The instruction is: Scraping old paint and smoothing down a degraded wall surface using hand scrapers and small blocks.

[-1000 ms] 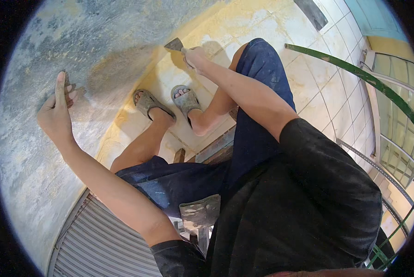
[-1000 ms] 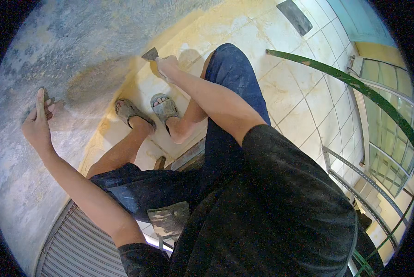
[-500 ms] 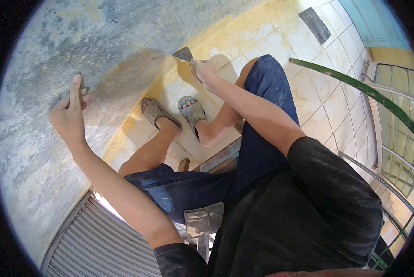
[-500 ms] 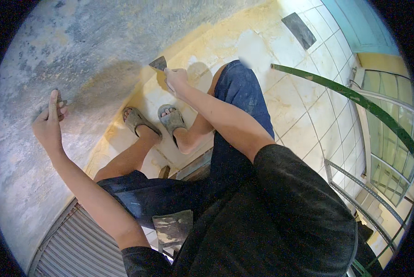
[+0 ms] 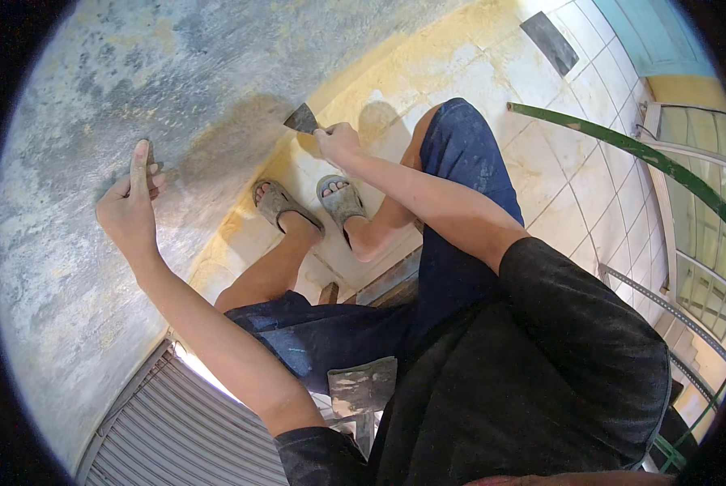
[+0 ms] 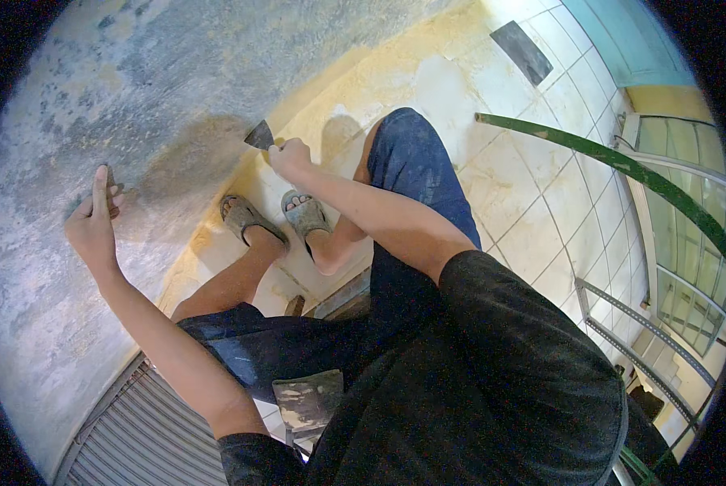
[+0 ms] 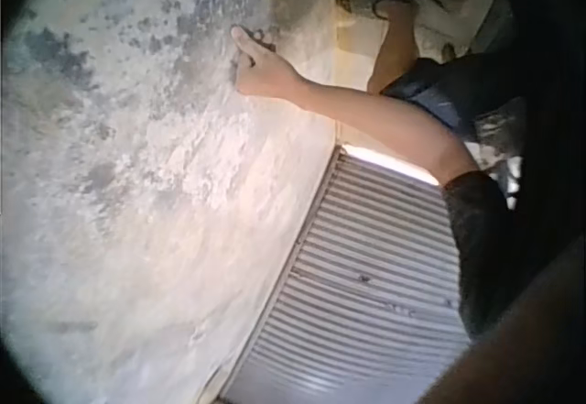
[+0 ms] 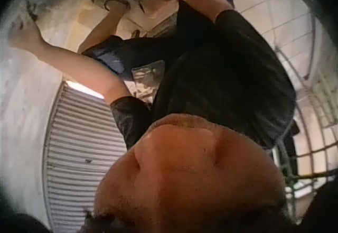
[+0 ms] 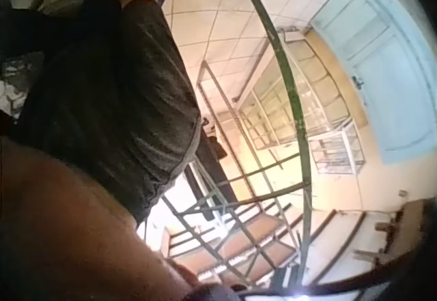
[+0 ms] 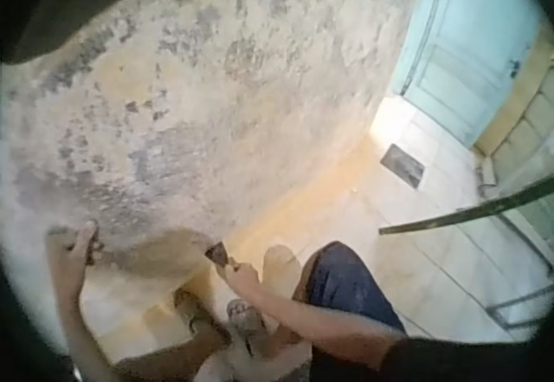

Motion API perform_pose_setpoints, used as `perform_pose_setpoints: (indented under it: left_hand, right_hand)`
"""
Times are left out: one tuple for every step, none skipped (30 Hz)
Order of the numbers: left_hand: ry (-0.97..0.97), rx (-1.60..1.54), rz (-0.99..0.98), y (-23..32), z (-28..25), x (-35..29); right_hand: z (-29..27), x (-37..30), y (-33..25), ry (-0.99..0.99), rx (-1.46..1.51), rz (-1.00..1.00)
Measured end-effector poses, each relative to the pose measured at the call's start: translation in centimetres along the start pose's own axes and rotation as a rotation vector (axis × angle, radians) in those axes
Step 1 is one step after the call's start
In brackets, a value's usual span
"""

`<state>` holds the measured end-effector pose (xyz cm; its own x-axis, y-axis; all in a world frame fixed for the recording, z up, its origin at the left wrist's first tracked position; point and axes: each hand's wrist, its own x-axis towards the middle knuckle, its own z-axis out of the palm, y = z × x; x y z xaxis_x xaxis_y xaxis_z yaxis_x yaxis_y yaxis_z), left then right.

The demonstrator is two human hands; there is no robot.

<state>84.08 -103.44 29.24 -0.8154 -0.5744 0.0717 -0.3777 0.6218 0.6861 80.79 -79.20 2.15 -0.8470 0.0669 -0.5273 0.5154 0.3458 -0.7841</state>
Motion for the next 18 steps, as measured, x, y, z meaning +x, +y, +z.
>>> perform_pose_setpoints:
  left_hand:
    - [0.018, 0.022, 0.01, 0.0, 0.1, 0.0]
    - [0.021, 0.027, 0.014, 0.0, 0.1, 0.0]
    - [0.02, 0.02, 0.005, 0.0, 0.1, 0.1]
    - [0.02, 0.033, 0.02, 0.0, 0.1, 0.1]
    - [0.017, 0.034, 0.019, -0.1, 0.1, 0.2]
    - [0.013, 0.035, 0.015, -0.1, 0.1, 0.2]
    - [0.013, 0.026, 0.026, -0.1, 0.1, 0.2]
    - [0.013, 0.017, 0.036, -0.2, 0.1, 0.2]
    - [0.004, -0.011, 0.02, -0.2, 0.2, 0.2]
    - [0.016, 0.003, 0.04, -0.2, 0.2, 0.2]
    - [0.017, 0.001, 0.03, -0.3, 0.2, 0.1]
    - [0.019, -0.001, 0.024, -0.3, 0.2, 0.1]
    - [0.017, -0.001, 0.028, -0.2, 0.2, 0.2]
    - [0.015, 0.0, 0.03, -0.1, 0.2, 0.1]
    - [0.004, -0.01, 0.008, -0.1, 0.2, 0.1]
    - [0.011, -0.002, 0.018, -0.1, 0.2, 0.0]
    - [0.009, -0.009, 0.015, -0.1, 0.2, 0.0]
    - [0.005, -0.016, 0.013, 0.0, 0.2, 0.0]
  right_hand:
    - [0.1, 0.0, -0.2, -0.016, -0.003, 0.02]
    - [0.2, 0.0, -0.3, -0.043, 0.0, 0.04]
    - [0.2, 0.1, -0.5, -0.034, 0.002, 0.078]
    - [0.3, 0.2, -0.6, -0.04, -0.022, 0.027]
    - [0.4, 0.3, -0.7, -0.011, -0.051, -0.005]
    - [0.5, 0.4, -0.8, -0.039, -0.087, -0.007]
    - [0.6, 0.5, -0.8, 0.009, -0.062, -0.012]
    - [0.8, 0.5, -0.8, 0.001, -0.043, 0.012]
    - [1.0, 0.5, -0.7, 0.046, -0.005, 0.009]
    - [1.2, 0.5, -0.7, 0.013, -0.039, 0.007]
    - [1.3, 0.4, -0.6, 0.03, -0.056, -0.018]
    - [1.4, 0.4, -0.6, 0.038, -0.088, -0.007]
    - [1.5, 0.3, -0.5, 0.038, -0.078, -0.048]
    - [1.5, 0.3, -0.5, 0.027, -0.086, -0.052]
    - [1.4, 0.3, -0.5, -0.049, -0.111, -0.038]
    - [1.4, 0.3, -0.5, -0.007, -0.092, -0.021]
    - [1.3, 0.3, -0.5, -0.021, -0.083, 0.01]
    - [1.2, 0.3, -0.6, 0.053, -0.062, 0.036]
